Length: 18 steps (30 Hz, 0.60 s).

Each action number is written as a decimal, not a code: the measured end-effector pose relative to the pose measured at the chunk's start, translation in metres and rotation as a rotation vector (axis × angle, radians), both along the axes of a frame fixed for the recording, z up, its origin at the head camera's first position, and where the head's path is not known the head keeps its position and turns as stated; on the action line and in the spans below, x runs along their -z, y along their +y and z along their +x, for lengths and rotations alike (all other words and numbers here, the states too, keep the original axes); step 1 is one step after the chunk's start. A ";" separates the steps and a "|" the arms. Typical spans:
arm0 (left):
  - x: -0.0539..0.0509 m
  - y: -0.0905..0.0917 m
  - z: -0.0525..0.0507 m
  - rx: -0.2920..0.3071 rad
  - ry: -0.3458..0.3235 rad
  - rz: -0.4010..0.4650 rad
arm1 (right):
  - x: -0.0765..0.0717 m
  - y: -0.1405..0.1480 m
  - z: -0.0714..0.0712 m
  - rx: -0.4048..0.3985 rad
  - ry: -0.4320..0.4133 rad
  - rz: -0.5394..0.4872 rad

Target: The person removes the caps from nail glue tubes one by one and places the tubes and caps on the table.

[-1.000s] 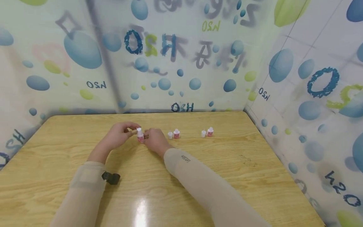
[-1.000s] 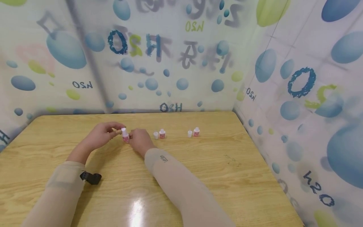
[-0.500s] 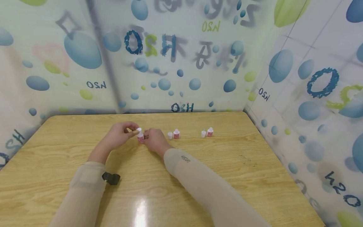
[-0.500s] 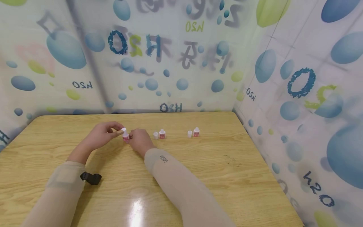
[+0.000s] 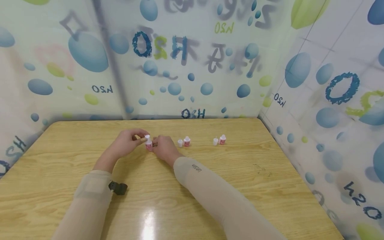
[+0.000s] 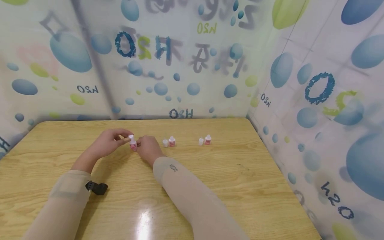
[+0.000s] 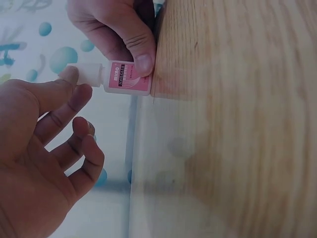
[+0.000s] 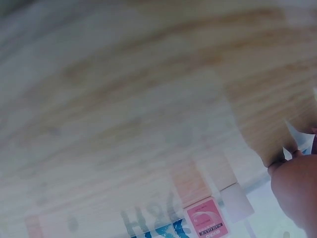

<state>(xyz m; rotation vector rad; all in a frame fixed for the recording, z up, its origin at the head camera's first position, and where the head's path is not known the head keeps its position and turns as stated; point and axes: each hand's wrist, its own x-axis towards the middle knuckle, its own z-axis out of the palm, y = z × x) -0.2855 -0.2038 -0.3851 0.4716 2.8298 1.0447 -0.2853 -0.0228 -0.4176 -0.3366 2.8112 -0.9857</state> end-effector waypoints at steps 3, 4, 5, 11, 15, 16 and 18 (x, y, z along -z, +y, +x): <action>0.000 -0.001 0.000 -0.007 0.001 0.002 | 0.001 0.000 0.000 0.001 -0.005 -0.003; 0.001 -0.001 -0.001 -0.002 0.005 0.005 | 0.001 0.000 0.000 0.003 -0.007 -0.003; 0.001 -0.002 -0.001 0.003 0.007 0.009 | 0.001 0.000 0.000 0.004 -0.010 -0.002; 0.001 -0.004 -0.001 0.025 0.024 0.018 | 0.001 0.000 -0.001 0.014 -0.010 0.000; 0.001 -0.004 0.000 0.009 0.022 0.013 | 0.001 -0.001 -0.002 0.013 -0.009 0.004; 0.000 -0.004 0.000 0.005 0.022 0.011 | 0.001 -0.001 -0.002 0.012 -0.008 0.006; -0.001 -0.004 0.000 -0.002 0.022 0.008 | 0.001 0.000 -0.002 0.012 -0.004 0.015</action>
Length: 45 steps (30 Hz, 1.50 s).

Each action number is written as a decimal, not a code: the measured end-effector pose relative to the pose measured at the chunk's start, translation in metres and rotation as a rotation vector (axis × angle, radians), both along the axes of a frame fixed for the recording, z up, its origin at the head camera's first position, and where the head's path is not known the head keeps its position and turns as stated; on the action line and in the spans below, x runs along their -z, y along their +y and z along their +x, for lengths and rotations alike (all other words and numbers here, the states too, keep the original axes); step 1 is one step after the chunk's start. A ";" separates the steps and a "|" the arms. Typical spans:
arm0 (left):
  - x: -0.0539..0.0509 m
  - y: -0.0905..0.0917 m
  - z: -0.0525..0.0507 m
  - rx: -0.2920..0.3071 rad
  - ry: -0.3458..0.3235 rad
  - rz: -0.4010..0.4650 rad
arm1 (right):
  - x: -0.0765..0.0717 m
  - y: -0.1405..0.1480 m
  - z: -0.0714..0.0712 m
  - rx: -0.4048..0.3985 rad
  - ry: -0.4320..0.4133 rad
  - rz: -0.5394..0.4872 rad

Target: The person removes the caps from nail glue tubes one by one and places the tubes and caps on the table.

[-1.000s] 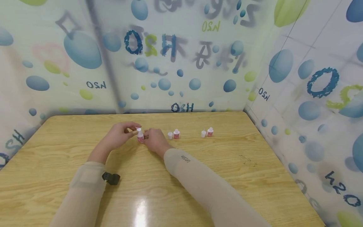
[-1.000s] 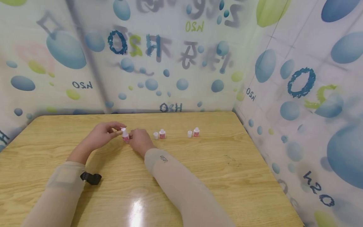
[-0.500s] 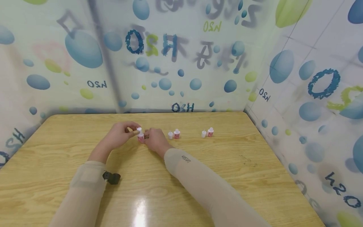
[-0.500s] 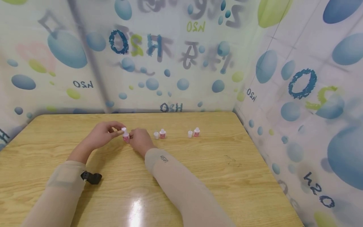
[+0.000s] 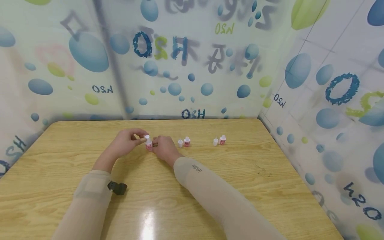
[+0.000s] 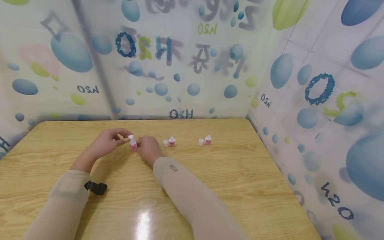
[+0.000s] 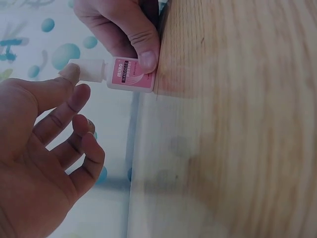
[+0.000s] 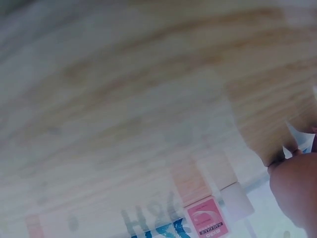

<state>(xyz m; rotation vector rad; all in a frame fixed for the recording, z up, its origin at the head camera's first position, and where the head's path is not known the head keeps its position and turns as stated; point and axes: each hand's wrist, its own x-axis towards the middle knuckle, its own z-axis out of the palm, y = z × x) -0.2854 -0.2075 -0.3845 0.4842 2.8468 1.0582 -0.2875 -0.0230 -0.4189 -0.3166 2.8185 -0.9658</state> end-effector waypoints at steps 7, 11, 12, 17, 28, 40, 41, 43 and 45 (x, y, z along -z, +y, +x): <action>-0.001 0.000 0.000 -0.012 -0.012 0.000 | 0.000 0.001 0.000 0.000 0.018 0.004; 0.000 0.000 -0.002 -0.014 -0.013 0.000 | 0.001 0.001 0.000 0.002 0.040 0.006; 0.000 0.000 -0.002 -0.014 -0.013 0.002 | 0.002 0.001 0.000 0.004 0.042 0.008; 0.001 0.000 -0.003 -0.007 -0.005 0.010 | 0.004 0.000 -0.001 0.034 0.028 -0.006; 0.002 -0.001 -0.004 0.010 -0.011 0.003 | 0.006 0.002 -0.002 0.032 0.003 -0.046; -0.003 0.002 -0.003 0.007 -0.002 -0.001 | 0.007 0.004 -0.003 0.035 0.000 -0.050; -0.003 0.002 -0.003 0.005 0.001 -0.001 | 0.007 0.004 -0.003 0.036 0.001 -0.049; -0.002 0.003 -0.003 0.001 0.004 0.000 | 0.007 0.004 -0.003 0.036 0.004 -0.044; -0.001 0.002 -0.004 0.000 0.004 0.003 | 0.008 0.004 -0.003 0.038 0.002 -0.043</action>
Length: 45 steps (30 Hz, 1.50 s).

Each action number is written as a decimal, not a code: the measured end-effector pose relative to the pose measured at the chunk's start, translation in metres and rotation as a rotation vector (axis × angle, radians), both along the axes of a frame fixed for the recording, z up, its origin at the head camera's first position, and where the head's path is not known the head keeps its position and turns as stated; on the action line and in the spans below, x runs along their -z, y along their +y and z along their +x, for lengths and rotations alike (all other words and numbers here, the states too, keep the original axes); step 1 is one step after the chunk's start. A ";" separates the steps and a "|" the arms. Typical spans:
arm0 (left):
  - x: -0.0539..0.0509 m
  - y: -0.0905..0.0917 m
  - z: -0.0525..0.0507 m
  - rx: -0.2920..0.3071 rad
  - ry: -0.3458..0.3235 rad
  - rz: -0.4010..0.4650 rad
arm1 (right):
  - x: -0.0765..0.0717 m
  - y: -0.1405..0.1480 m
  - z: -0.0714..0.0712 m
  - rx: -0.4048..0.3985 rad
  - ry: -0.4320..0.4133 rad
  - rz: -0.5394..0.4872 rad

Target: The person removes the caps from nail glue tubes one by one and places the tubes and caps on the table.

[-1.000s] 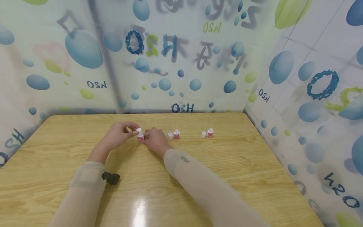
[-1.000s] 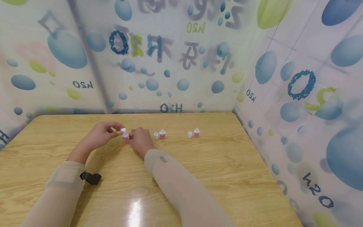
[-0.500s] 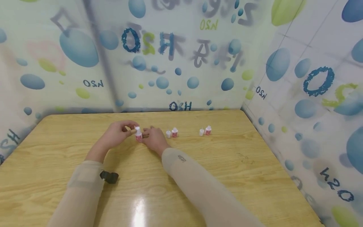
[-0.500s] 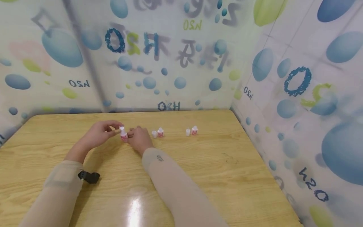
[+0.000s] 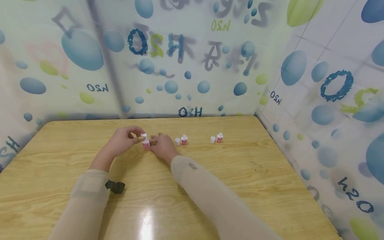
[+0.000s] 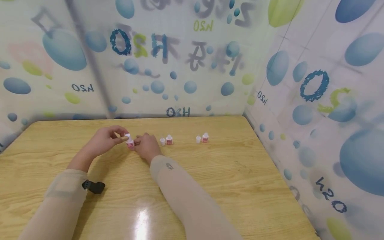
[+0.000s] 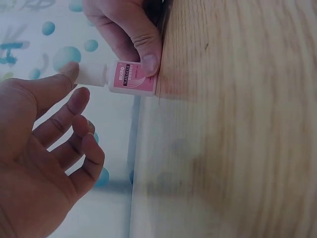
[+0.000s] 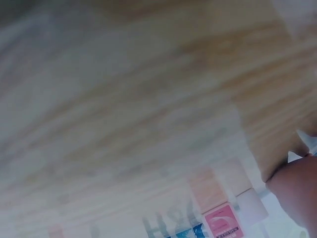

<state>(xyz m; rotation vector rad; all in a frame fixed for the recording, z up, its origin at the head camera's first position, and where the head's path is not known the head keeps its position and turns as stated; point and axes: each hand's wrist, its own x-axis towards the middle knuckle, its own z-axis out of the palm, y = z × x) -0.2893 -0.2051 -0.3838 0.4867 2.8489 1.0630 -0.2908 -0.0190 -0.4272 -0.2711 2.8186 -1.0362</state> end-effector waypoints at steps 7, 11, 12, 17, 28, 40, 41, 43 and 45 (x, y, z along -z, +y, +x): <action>0.004 -0.004 -0.001 0.025 -0.019 0.012 | 0.000 -0.001 0.001 0.004 -0.008 -0.011; 0.005 -0.003 -0.001 0.011 -0.026 0.013 | 0.000 0.000 0.002 0.003 -0.013 -0.026; 0.005 -0.002 -0.001 0.009 -0.028 0.016 | 0.000 0.000 0.002 0.003 -0.013 -0.025; 0.003 -0.002 -0.001 0.027 -0.030 0.028 | 0.000 0.000 0.001 0.004 -0.008 0.000; 0.002 0.000 0.000 0.001 -0.010 0.017 | 0.000 -0.001 0.000 0.008 -0.003 -0.005; 0.004 0.003 0.001 0.070 0.042 -0.005 | 0.000 0.000 0.001 0.001 0.000 -0.022; 0.004 0.003 0.001 0.061 0.035 -0.005 | 0.000 0.000 0.001 0.000 0.002 -0.023; 0.004 0.004 0.001 0.041 0.025 -0.010 | 0.000 0.000 0.000 -0.001 0.002 -0.020; 0.004 0.005 0.001 0.020 0.020 -0.010 | -0.001 0.000 0.000 -0.001 0.002 -0.015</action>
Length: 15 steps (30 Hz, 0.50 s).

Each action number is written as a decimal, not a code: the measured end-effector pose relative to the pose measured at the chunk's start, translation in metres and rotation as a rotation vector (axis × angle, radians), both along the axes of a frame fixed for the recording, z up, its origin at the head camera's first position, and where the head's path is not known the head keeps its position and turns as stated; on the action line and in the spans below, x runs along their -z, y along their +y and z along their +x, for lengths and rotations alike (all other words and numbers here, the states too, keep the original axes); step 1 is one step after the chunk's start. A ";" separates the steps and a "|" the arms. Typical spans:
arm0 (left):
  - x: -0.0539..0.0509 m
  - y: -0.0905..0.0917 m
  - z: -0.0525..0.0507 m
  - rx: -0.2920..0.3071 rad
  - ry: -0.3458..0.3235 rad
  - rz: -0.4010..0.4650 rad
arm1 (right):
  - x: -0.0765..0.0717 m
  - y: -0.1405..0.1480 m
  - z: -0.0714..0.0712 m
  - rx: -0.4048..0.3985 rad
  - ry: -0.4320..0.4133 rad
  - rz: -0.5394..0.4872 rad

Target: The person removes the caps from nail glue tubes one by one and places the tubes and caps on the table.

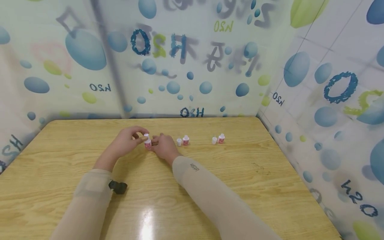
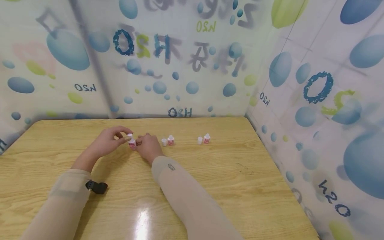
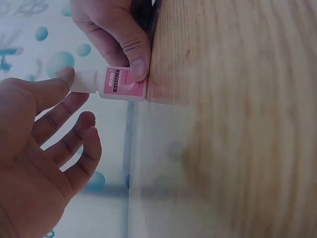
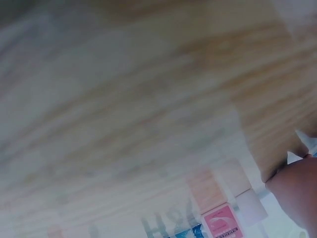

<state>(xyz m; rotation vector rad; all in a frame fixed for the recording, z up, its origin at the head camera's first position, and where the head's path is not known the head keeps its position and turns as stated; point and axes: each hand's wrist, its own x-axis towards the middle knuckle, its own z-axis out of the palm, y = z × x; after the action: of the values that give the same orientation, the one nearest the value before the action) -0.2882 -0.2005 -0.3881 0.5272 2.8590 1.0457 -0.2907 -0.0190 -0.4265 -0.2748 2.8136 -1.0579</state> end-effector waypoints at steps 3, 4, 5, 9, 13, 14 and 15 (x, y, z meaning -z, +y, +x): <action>0.001 0.001 0.000 -0.018 0.017 0.000 | 0.000 0.000 -0.001 0.007 -0.007 0.003; 0.002 0.002 0.000 -0.023 0.025 0.002 | 0.000 0.000 -0.001 0.009 -0.008 0.002; 0.002 0.003 0.000 -0.026 0.035 0.004 | 0.000 -0.001 0.000 0.011 -0.009 0.003; 0.002 0.005 0.001 -0.041 0.065 0.009 | -0.001 0.000 0.001 0.005 -0.001 0.004; -0.001 0.007 0.002 -0.059 0.057 0.006 | -0.002 0.000 0.002 -0.004 0.013 0.009; -0.001 0.007 0.003 -0.056 0.056 0.006 | -0.003 0.000 0.003 -0.003 0.015 0.009; -0.001 0.008 0.002 -0.051 0.058 0.003 | -0.003 0.000 0.003 -0.003 0.018 0.012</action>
<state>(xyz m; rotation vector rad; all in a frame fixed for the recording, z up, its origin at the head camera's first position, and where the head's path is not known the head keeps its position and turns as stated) -0.2859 -0.1929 -0.3867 0.4953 2.9369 1.0590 -0.2878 -0.0190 -0.4236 -0.2882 2.8336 -1.0429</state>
